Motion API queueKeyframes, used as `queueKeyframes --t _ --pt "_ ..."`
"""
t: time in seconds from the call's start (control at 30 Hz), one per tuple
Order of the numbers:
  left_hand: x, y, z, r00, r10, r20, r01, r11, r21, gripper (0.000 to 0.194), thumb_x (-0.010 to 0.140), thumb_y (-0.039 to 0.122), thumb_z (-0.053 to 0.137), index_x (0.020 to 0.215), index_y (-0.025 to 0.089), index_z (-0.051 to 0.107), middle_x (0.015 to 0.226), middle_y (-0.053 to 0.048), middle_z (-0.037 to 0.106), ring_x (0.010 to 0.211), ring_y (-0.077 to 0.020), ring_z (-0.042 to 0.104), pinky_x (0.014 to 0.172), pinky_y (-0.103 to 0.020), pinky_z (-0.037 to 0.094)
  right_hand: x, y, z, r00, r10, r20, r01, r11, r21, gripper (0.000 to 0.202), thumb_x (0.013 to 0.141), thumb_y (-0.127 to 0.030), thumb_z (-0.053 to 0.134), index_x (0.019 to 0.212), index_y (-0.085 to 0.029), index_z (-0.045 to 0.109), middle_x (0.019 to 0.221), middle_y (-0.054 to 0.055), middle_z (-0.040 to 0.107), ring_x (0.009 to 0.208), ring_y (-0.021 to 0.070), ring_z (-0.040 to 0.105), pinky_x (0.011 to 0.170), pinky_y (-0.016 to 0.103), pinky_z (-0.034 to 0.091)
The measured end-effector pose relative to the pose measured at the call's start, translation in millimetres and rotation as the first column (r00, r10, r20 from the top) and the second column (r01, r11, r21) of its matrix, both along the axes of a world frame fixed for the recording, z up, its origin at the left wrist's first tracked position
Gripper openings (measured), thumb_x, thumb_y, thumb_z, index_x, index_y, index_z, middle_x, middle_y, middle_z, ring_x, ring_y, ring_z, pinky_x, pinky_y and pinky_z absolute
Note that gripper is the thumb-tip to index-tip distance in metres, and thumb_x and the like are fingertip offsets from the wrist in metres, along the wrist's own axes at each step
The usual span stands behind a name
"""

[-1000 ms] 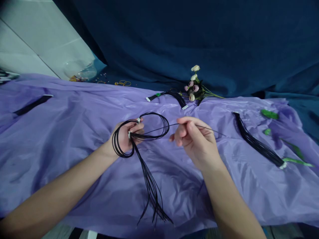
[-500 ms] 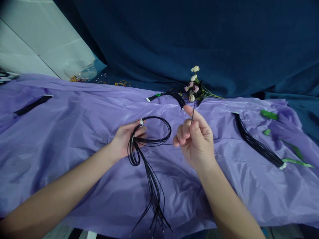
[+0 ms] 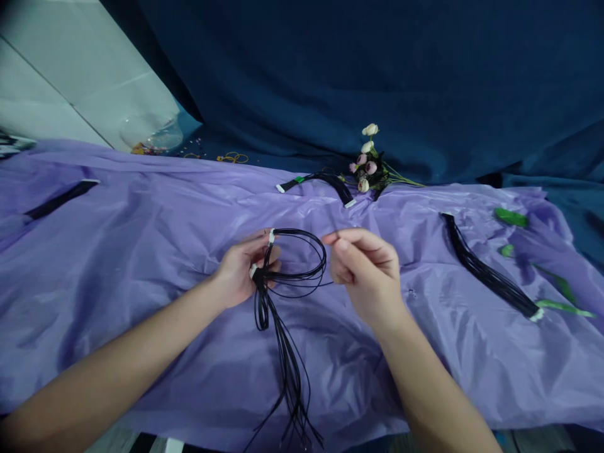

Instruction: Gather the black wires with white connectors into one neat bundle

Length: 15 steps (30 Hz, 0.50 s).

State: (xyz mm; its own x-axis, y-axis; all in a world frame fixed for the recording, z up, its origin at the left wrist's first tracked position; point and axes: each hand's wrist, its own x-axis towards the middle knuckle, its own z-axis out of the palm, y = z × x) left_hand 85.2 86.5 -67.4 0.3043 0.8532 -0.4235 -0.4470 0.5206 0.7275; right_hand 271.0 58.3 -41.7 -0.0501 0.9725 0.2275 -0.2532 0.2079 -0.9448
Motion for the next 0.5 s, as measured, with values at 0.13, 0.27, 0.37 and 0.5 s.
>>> queueKeyframes --t 0.13,0.27,0.37,0.5 --pt "0 1 -3.1 1.000 0.021 -0.001 -0.021 1.000 -0.008 0.017 0.079 0.035 0.055 0.076 0.023 0.044 0.050 0.006 0.026 0.039 -0.0112 0.033 0.031 -0.021 0.030 -4 -5 -5.5 0.852 0.150 0.501 -0.206 0.977 0.060 0.008 0.083 -0.025 0.062 0.079 -0.020 0.067 0.063 -0.003 0.057 0.051 0.0064 0.044 0.047 0.021 0.032" --pt "-1 2 -2.4 1.000 0.026 0.002 -0.026 0.999 -0.026 0.012 0.080 0.032 0.053 0.076 0.023 0.046 0.050 0.005 0.027 0.042 -0.0124 0.035 0.032 -0.022 0.032 -9 -5 -12.3 0.499 0.058 0.865 -0.343 0.929 0.136 0.007 0.081 -0.024 0.063 0.084 -0.019 0.066 0.065 -0.004 0.060 0.058 0.0077 0.053 0.056 0.021 0.037" --pt "-1 2 -1.6 1.000 0.011 -0.010 -0.011 1.000 -0.011 0.011 0.082 0.032 0.051 0.077 0.022 0.048 0.050 0.004 0.028 0.043 -0.0127 0.034 0.033 -0.022 0.033 -10 -3 -17.4 0.339 -0.086 0.937 -0.346 0.915 0.209 0.013 0.080 -0.032 0.065 0.088 -0.021 0.067 0.067 -0.004 0.063 0.062 0.0096 0.059 0.060 0.022 0.038" --pt "0 2 -1.8 1.000 0.011 -0.022 -0.011 1.000 0.001 0.010 0.083 0.032 0.050 0.079 0.022 0.048 0.051 0.004 0.028 0.043 -0.0127 0.033 0.033 -0.022 0.031 -11 -2 -19.7 0.274 -0.208 0.939 -0.343 0.891 0.297 0.016 0.078 -0.037 0.067 0.086 -0.023 0.067 0.067 -0.005 0.064 0.061 0.0101 0.061 0.055 0.023 0.034"
